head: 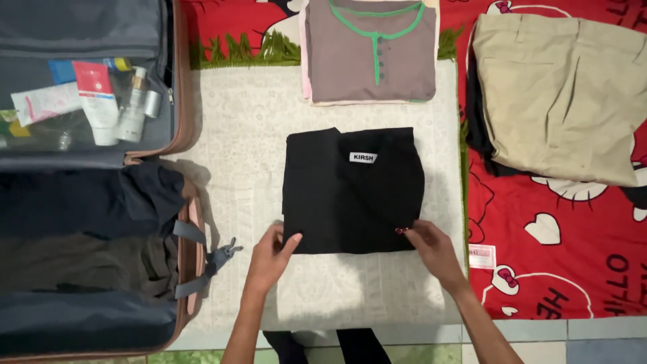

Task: Folding several items of clothing and packing them into a suitcase on a bed.

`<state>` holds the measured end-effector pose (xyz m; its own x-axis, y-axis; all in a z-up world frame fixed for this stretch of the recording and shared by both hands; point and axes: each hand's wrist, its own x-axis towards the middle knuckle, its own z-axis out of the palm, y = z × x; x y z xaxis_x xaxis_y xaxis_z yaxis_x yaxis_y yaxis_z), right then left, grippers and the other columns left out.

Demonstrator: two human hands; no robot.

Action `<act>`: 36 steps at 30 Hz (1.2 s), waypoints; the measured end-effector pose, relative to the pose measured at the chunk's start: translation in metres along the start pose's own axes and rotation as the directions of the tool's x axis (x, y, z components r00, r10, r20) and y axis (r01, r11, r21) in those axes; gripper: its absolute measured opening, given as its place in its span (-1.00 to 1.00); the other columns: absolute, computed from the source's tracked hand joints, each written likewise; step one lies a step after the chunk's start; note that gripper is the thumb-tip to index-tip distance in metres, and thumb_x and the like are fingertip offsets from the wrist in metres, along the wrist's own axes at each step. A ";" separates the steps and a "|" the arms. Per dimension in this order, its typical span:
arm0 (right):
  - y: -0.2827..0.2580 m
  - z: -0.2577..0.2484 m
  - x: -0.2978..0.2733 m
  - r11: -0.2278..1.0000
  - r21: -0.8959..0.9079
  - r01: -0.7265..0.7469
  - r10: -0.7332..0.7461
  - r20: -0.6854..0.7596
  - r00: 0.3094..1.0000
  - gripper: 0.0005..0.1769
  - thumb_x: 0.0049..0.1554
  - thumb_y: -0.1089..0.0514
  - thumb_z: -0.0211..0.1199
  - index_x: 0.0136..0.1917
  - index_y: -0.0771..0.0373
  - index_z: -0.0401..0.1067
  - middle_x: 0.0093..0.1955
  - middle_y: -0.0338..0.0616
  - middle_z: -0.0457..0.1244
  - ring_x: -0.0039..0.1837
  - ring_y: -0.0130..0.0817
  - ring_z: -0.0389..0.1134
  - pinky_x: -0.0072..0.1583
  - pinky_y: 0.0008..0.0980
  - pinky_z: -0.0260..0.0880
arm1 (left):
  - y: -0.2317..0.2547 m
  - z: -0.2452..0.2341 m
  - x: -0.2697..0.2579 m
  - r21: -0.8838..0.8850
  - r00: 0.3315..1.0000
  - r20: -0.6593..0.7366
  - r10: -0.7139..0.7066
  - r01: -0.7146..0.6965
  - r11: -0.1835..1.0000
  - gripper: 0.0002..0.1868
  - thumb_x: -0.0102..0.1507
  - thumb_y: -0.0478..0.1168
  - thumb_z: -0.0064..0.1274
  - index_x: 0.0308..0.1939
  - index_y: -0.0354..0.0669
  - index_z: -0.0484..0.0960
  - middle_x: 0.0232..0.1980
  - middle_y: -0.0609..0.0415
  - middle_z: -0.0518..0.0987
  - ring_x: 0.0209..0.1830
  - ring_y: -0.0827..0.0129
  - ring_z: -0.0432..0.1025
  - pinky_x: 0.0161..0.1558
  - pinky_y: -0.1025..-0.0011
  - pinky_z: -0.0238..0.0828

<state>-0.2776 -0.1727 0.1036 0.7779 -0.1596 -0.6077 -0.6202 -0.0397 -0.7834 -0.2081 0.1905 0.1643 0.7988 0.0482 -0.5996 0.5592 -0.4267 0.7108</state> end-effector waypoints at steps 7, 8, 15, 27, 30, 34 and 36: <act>-0.013 0.001 0.013 0.995 -0.020 0.099 -0.101 -0.251 0.963 -0.65 0.39 0.06 0.15 0.08 0.43 0.52 -0.08 -0.12 0.38 0.01 -0.43 0.36 0.14 -0.44 0.34 | -0.117 0.005 0.013 -0.111 0.999 -0.032 0.002 -0.006 0.994 -0.56 0.34 -0.04 0.21 -0.45 -0.33 0.50 -0.45 0.10 0.35 -0.42 0.49 0.20 -0.36 0.42 0.23; -0.021 0.004 0.020 0.994 -0.033 0.103 -0.108 -0.252 0.962 -0.69 0.32 0.07 0.18 0.16 0.37 0.49 -0.01 -0.17 0.39 0.04 -0.45 0.36 0.13 -0.45 0.35 | -0.115 0.004 0.010 0.012 1.000 -0.016 0.008 -0.008 1.000 -0.61 0.30 -0.03 0.22 -0.41 -0.30 0.56 -0.48 0.09 0.41 -0.45 0.48 0.25 -0.36 0.43 0.27; -0.038 0.005 0.097 0.963 -0.155 0.222 -0.251 -0.201 0.947 -0.64 0.19 0.10 0.35 0.18 0.33 0.47 0.00 -0.18 0.40 0.04 -0.46 0.37 0.10 -0.46 0.38 | -0.016 0.001 0.075 -0.041 0.964 -0.206 0.167 -0.179 0.983 -0.67 0.22 -0.07 0.25 -0.11 -0.20 0.57 -0.47 0.17 0.51 -0.47 0.55 0.36 -0.37 0.49 0.35; -0.060 -0.006 0.117 0.970 -0.240 0.025 -0.114 -0.365 0.924 -0.60 0.26 -0.06 0.24 0.17 0.29 0.51 -0.10 -0.24 0.39 -0.11 -0.49 0.34 -0.05 -0.47 0.33 | -0.015 0.015 0.120 0.009 0.899 -0.412 0.149 -0.159 0.987 -0.59 0.31 -0.02 0.17 -0.02 -0.34 0.55 -0.23 -0.06 0.64 -0.23 0.24 0.56 -0.12 0.31 0.47; -0.041 -0.005 0.103 0.984 -0.130 -0.126 0.081 -0.305 0.949 -0.43 0.38 -0.21 0.15 0.24 0.36 0.55 -0.14 -0.03 0.30 -0.10 -0.32 0.20 -0.06 -0.30 0.21 | 0.005 0.020 0.107 -0.001 0.960 -0.277 0.052 -0.054 0.999 -0.37 0.20 0.14 0.25 0.08 -0.36 0.60 -0.13 -0.11 0.68 -0.13 0.18 0.60 -0.04 0.27 0.51; -0.014 0.012 0.110 0.996 -0.021 0.091 -0.093 -0.202 0.975 -0.35 0.36 -0.24 0.12 0.34 0.42 0.32 0.21 -0.18 0.35 0.25 -0.46 0.34 0.25 -0.48 0.29 | 0.034 0.027 0.106 0.043 0.989 -0.143 -0.030 0.036 0.998 -0.35 0.14 0.17 0.30 0.04 -0.33 0.68 -0.11 -0.11 0.72 -0.11 0.23 0.62 -0.01 0.31 0.54; -0.030 0.034 0.095 0.997 0.057 -0.052 0.060 -0.141 0.988 -0.37 0.24 -0.19 0.17 0.31 0.39 0.39 0.15 -0.10 0.39 0.16 -0.38 0.38 0.19 -0.41 0.36 | 0.039 0.037 0.101 -0.157 0.994 -0.043 -0.102 0.094 0.983 -0.47 0.14 0.03 0.32 0.01 -0.31 0.69 -0.11 -0.07 0.73 -0.14 0.27 0.62 -0.06 0.34 0.56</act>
<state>-0.1820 -0.1529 0.0652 0.7172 -0.2996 -0.6292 -0.6534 0.0246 -0.7566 -0.1139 0.1453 0.1180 0.7464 0.1298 -0.6527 0.6598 -0.2727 0.7002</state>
